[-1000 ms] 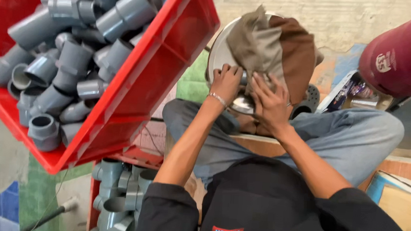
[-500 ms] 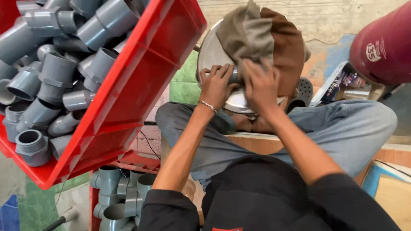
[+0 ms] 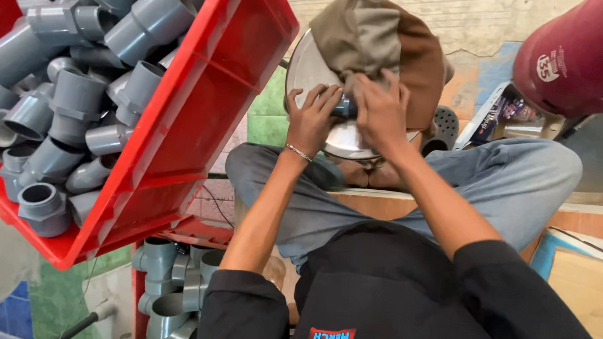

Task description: The person sits on the floor and wipes gray PVC pipe fittings with a cloth. They pick fittings from a red crate, wipe them over a metal bowl, and place the cleaned items into a cardboard box.

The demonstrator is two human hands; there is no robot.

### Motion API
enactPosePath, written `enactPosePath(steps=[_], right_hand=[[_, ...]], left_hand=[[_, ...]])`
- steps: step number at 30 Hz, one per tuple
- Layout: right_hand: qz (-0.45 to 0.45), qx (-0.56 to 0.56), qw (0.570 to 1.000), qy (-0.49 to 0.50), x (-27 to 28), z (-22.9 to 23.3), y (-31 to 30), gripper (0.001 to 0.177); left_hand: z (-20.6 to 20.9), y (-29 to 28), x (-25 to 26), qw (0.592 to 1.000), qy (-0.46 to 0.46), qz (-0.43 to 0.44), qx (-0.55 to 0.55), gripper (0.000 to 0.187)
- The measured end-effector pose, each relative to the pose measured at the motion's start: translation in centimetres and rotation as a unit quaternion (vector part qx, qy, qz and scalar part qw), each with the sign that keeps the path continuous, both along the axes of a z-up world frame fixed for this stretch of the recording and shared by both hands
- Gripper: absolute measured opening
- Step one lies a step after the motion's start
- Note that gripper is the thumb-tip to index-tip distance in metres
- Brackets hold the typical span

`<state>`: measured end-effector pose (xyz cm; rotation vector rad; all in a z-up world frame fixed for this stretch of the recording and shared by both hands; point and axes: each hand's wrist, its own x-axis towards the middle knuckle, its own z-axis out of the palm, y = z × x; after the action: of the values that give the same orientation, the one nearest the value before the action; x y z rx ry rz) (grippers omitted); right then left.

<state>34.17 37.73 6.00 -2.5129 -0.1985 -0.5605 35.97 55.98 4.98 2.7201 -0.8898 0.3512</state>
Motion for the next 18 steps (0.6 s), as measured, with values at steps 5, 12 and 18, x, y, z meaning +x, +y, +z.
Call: enactPosePath(steps=[5,12,18], right_hand=[[0.015,0.006,1.000,-0.009,0.4,-0.7,-1.0,0.034],[0.038,-0.049,0.998,-0.032,-4.5,0.2,-0.6,0.036],[-0.025,-0.013,0.999,-0.046,1.1,-3.3,0.9,0.031]], left_hand=[[0.3,-1.1,0.5,0.989,0.137,0.033,0.040,0.064],[-0.8,-1.3,0.9,0.979,0.174,0.020,0.105,0.062],[0.6,-1.5,0.5,0.979,0.150,0.042,0.131,0.064]])
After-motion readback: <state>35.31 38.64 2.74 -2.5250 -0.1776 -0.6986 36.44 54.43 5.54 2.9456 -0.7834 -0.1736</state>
